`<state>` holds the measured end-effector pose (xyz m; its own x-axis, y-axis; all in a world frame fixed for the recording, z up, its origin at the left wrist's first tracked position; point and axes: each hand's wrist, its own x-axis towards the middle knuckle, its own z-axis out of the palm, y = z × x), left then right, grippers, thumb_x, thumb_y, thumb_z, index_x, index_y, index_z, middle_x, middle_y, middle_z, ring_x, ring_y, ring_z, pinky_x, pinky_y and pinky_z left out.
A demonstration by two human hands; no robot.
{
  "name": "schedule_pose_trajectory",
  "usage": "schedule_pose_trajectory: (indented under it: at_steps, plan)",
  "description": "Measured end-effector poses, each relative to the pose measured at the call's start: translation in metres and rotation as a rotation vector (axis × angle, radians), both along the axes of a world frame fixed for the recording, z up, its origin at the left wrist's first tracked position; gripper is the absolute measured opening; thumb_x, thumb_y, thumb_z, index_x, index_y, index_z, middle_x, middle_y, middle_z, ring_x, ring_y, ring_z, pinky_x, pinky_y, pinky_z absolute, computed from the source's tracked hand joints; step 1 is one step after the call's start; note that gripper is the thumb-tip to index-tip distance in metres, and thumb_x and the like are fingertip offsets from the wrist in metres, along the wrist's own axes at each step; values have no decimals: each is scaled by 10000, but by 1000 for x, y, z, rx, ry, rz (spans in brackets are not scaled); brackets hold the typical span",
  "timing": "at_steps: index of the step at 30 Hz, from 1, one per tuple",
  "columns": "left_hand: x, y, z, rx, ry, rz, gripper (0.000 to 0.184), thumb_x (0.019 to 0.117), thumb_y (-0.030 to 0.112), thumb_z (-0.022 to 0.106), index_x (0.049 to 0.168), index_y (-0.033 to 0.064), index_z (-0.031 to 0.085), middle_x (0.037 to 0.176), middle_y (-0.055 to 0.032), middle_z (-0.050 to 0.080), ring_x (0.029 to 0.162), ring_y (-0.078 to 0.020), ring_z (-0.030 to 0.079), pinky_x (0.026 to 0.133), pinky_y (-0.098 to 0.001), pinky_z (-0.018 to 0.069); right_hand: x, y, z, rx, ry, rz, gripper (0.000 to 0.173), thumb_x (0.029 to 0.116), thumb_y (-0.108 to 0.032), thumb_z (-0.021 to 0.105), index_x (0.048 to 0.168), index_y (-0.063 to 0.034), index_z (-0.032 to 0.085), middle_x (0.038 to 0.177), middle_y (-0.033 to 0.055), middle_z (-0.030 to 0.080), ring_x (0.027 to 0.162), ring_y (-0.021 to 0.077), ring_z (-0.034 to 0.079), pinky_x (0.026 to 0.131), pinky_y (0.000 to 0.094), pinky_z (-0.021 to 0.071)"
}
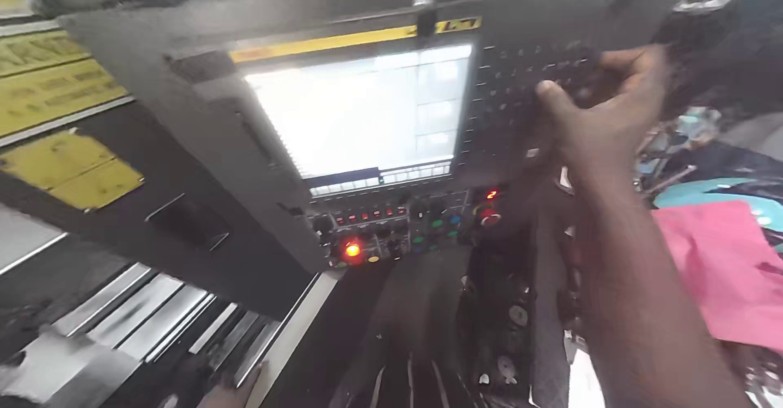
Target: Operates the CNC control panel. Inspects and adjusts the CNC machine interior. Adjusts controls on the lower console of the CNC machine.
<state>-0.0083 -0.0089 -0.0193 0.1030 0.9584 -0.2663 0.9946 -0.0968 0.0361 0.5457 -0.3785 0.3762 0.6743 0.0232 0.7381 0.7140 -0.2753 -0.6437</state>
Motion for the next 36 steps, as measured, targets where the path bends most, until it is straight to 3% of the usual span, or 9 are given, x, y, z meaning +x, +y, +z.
schedule_pose_trajectory:
  at_steps: [3,6,9,12,20,26,29,34,36]
  plan:
    - [-5,12,-14,19,-9,18,1032,707,976,458,1166,94,736,1131,-235,725,1108,-426,684,911,-675,522,-16,-7,-10,-51,-66,24,654,898,-392,738,1363,9,516,1309,151,585,1150,137,595,970,287,509]
    - [-2,13,-13,24,16,31,991,709,981,444,1142,142,746,1105,-207,735,1076,-402,698,879,-657,539,-61,17,-42,-178,-332,39,556,952,-395,659,1276,50,583,1359,276,561,1243,318,568,1018,428,485]
    - [-4,10,-13,48,15,47,966,702,971,472,1163,166,741,1100,-184,742,1069,-390,703,872,-647,545,-117,70,-84,-418,-319,215,566,956,-472,623,1348,-63,626,947,124,708,793,270,681,673,490,568]
    - [-3,12,-10,43,22,46,953,718,964,468,1193,180,730,1106,-177,742,1075,-383,704,875,-638,549,-145,117,-115,-544,-498,291,594,959,-412,597,1473,-117,570,688,44,668,511,231,594,433,418,444]
    - [-1,8,-5,21,22,47,907,748,947,453,1190,203,725,1097,-162,747,1059,-375,711,870,-644,545,-150,148,-136,-640,-643,162,505,1008,-333,556,1493,-194,555,651,57,633,502,264,580,429,403,414]
    - [-4,8,-9,19,15,54,935,737,948,467,1127,145,745,1080,-181,746,1056,-384,712,862,-636,553,-193,167,-117,-964,-597,13,619,1013,-388,528,1417,81,520,594,93,621,547,277,647,509,394,495]
    - [-6,8,-8,21,0,26,895,763,925,477,1242,206,710,1130,-167,741,1088,-383,701,883,-642,544,-188,142,-75,-1149,-421,254,639,1011,-562,452,1383,-72,623,666,84,663,630,304,675,546,471,510]
    - [-6,7,-11,45,-24,27,930,742,946,465,1197,180,734,1114,-189,742,1080,-404,700,880,-663,534,-102,58,-60,-514,-466,119,429,988,-442,567,1030,-64,763,772,121,718,642,291,684,540,508,526]
    - [-6,4,-9,41,-74,-2,923,764,915,491,1233,153,716,1129,-224,729,1091,-433,687,897,-685,518,-62,19,-42,-275,-350,-6,389,1006,-359,614,1148,-11,716,927,180,727,752,272,695,672,472,570]
